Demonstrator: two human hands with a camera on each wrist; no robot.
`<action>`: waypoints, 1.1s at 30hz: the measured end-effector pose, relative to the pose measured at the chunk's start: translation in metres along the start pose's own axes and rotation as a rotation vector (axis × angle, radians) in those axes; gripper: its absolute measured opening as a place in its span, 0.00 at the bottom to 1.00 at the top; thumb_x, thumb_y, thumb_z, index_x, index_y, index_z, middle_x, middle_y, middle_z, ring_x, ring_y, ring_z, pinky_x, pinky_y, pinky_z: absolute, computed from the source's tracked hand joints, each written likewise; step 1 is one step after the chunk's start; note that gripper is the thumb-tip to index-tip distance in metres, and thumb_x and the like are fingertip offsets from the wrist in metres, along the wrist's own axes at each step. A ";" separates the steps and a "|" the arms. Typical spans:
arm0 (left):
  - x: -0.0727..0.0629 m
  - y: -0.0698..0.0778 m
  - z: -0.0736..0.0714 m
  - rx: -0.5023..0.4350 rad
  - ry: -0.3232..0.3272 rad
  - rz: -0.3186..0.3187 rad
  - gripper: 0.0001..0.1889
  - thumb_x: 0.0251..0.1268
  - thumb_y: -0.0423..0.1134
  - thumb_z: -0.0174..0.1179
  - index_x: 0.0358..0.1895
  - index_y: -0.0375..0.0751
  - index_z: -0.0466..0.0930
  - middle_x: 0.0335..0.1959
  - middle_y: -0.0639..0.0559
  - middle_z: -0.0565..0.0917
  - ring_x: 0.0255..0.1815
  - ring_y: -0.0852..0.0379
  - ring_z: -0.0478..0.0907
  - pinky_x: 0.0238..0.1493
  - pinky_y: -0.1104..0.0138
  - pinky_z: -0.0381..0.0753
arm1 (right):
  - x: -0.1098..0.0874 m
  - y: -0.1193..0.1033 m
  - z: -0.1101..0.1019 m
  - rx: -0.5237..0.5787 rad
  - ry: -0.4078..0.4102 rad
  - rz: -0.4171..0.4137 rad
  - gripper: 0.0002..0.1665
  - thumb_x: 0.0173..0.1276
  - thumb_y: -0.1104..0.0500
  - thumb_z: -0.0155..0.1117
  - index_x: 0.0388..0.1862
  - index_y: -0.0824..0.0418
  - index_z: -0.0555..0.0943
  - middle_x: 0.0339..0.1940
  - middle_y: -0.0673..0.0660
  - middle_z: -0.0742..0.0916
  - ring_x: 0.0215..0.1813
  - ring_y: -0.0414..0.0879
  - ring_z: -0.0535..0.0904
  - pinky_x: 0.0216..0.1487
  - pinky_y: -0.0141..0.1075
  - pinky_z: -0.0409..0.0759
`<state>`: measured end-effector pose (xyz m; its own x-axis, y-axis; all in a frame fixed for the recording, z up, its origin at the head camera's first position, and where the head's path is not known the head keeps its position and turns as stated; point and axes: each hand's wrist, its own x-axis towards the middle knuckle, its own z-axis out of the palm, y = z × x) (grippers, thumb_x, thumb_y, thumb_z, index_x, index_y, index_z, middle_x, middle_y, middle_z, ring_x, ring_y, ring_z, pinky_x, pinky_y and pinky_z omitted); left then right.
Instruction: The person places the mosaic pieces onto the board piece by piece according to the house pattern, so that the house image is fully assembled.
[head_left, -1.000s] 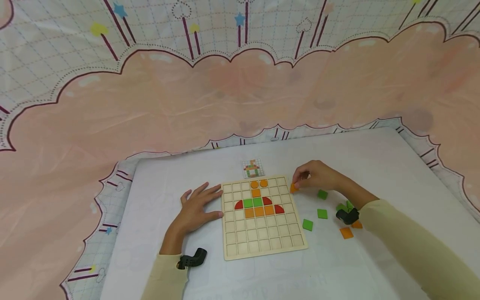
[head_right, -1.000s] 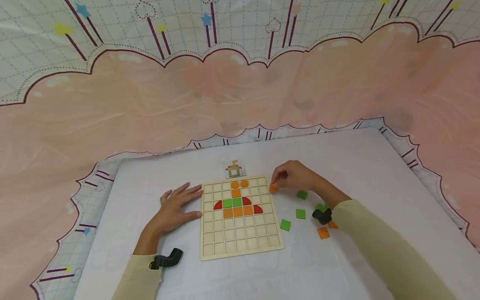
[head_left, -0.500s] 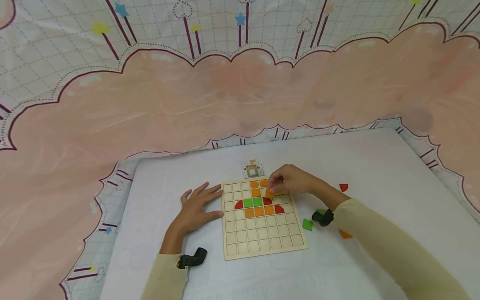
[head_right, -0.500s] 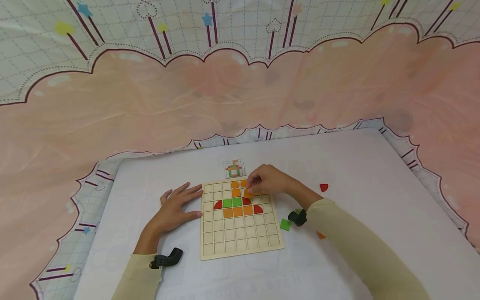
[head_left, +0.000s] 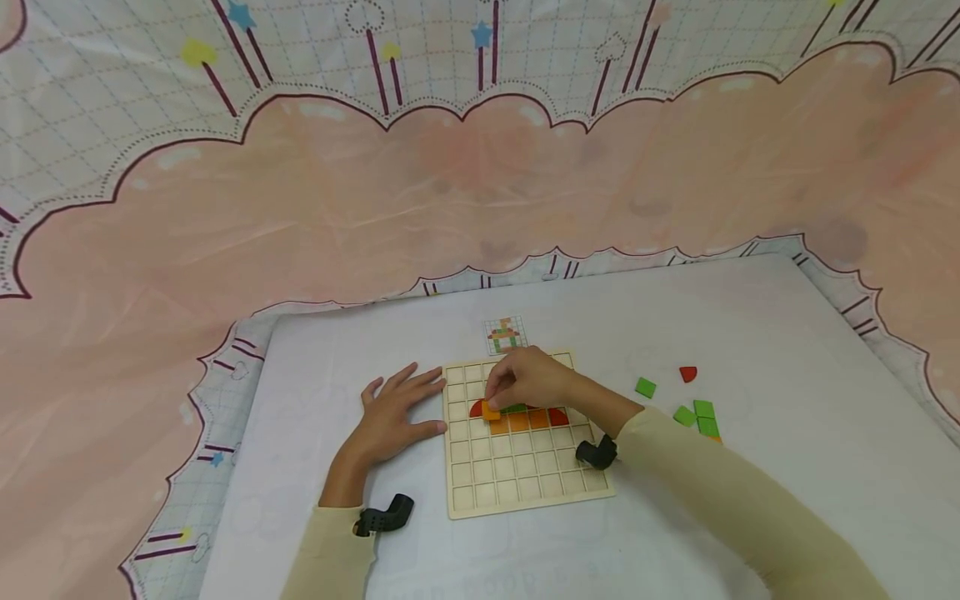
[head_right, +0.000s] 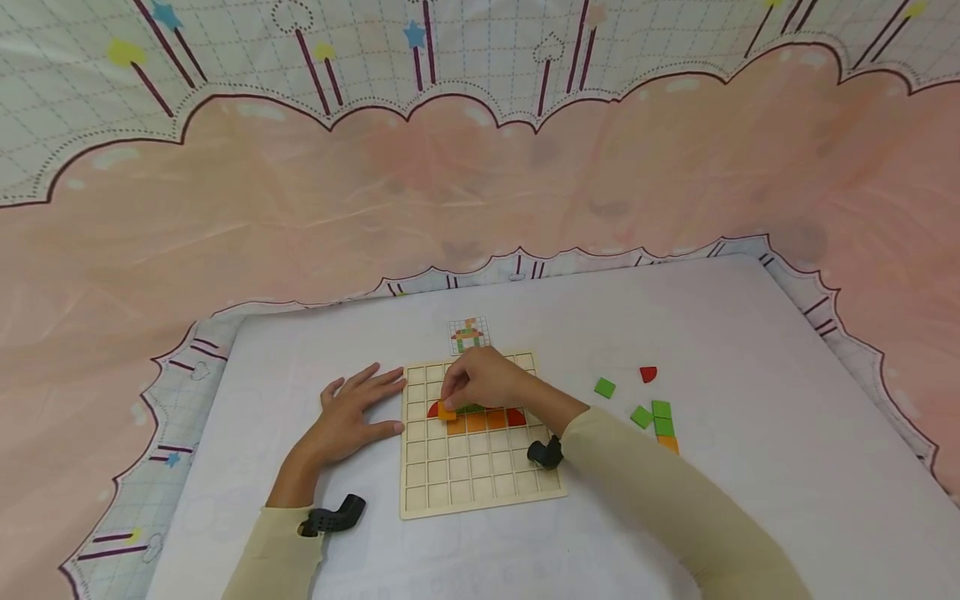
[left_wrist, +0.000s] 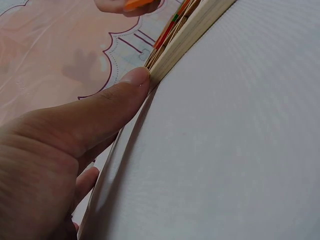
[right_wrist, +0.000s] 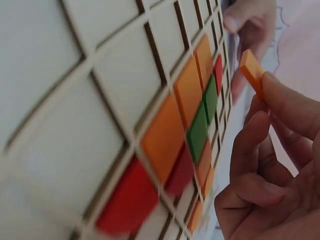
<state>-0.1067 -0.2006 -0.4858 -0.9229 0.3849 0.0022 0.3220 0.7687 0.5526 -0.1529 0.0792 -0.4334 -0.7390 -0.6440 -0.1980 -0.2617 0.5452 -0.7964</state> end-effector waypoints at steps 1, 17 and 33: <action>0.000 0.000 0.000 -0.001 -0.001 0.000 0.37 0.59 0.56 0.72 0.73 0.54 0.74 0.78 0.59 0.69 0.84 0.46 0.50 0.75 0.35 0.34 | 0.002 -0.002 0.003 -0.012 -0.001 -0.005 0.02 0.64 0.56 0.76 0.32 0.52 0.90 0.29 0.44 0.88 0.33 0.38 0.81 0.50 0.39 0.83; -0.001 0.000 -0.002 -0.007 0.002 0.010 0.37 0.59 0.57 0.72 0.73 0.55 0.74 0.78 0.60 0.69 0.84 0.47 0.50 0.75 0.35 0.34 | 0.010 -0.005 0.030 -0.113 0.009 -0.060 0.03 0.62 0.59 0.78 0.29 0.52 0.90 0.24 0.43 0.89 0.29 0.34 0.81 0.35 0.28 0.79; 0.000 -0.003 0.001 -0.012 0.019 0.031 0.37 0.57 0.55 0.73 0.72 0.53 0.75 0.78 0.58 0.70 0.84 0.45 0.52 0.74 0.34 0.35 | 0.010 -0.004 0.033 -0.154 0.026 -0.035 0.05 0.60 0.58 0.79 0.27 0.51 0.90 0.25 0.42 0.89 0.29 0.32 0.81 0.33 0.28 0.78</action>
<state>-0.1081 -0.2026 -0.4879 -0.9165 0.3984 0.0353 0.3479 0.7504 0.5621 -0.1388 0.0526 -0.4506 -0.7430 -0.6510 -0.1550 -0.3782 0.5995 -0.7054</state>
